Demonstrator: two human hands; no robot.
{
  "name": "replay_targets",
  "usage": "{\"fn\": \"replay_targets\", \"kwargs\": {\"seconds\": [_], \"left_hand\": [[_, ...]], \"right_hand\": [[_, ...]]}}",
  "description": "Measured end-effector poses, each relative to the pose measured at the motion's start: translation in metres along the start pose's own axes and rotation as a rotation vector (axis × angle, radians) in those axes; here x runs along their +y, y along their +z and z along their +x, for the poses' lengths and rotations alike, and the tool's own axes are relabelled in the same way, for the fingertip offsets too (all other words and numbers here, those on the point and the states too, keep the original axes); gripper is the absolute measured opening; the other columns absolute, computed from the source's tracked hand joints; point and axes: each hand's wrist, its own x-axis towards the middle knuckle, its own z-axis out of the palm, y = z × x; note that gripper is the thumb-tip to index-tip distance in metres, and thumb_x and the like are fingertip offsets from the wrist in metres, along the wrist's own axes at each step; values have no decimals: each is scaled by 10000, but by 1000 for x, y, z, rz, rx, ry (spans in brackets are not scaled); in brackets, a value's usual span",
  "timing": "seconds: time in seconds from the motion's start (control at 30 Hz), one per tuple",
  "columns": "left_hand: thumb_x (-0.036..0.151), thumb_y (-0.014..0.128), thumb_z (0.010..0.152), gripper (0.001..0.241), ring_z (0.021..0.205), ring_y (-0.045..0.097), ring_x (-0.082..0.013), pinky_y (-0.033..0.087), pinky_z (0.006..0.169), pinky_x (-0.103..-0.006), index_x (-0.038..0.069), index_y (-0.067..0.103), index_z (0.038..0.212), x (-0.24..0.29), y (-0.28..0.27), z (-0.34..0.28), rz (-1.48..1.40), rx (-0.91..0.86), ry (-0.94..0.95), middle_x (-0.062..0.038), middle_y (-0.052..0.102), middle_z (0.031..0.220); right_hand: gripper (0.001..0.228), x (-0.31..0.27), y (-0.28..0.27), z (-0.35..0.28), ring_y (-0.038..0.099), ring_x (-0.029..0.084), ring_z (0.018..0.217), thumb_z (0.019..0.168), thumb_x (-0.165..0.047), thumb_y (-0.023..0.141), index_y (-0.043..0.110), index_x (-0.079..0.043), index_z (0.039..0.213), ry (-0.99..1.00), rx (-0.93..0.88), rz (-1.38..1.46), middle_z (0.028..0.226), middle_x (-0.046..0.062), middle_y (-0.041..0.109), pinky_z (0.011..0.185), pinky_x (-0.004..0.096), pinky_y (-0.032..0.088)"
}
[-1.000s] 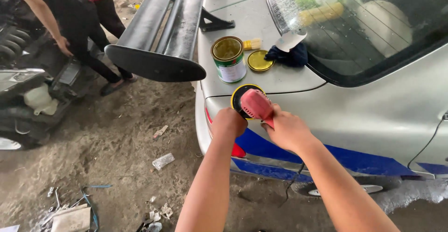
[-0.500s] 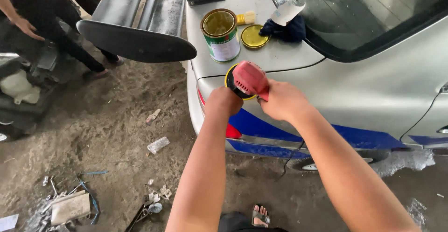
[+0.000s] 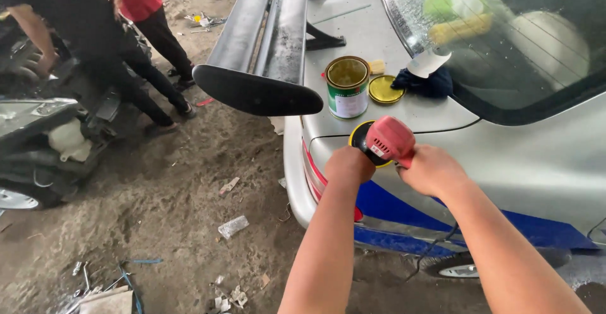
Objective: The person uses a red electric polishing machine to buff the rear quarter panel of a silver car. They move the tool in circular motions across the silver paint and over blue and red decals near the taillight and rear window.
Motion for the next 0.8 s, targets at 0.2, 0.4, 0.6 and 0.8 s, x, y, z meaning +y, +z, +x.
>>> {"fn": "replay_targets", "kwargs": {"seconds": [0.2,0.4,0.6,0.8], "left_hand": [[269,478,903,463,1079,726,-316,598,910,-451,21,709,1218,-6,12,16,-5,21,33,-137,732,1088],[214,498,922,387,1060,731,-309,605,890,-430,11,718,1168,-5,9,12,44,27,60,-137,735,1045],[194,544,914,347,1027,737,-321,611,877,-440,14,717,1156,-6,13,22,60,47,64,-153,734,1012],[240,484,931,433,1133,710,-304,579,956,-439,6,704,1222,-1,2,7,42,11,37,-135,738,1135]], "right_hand": [[356,3,14,0,704,368,1113,850,-282,517,733,-61,1027,43,24,35,1062,164,767,937,466,565],[333,3,15,1,716,375,1053,835,-238,515,733,-51,1006,62,26,111,1002,179,772,937,447,557],[367,2,14,-2,692,372,1126,842,-263,512,733,-51,1045,74,-5,82,1060,186,757,968,448,546],[358,-3,9,-4,682,398,1117,829,-198,500,723,-28,1052,40,2,115,1070,203,744,962,471,543]]}}
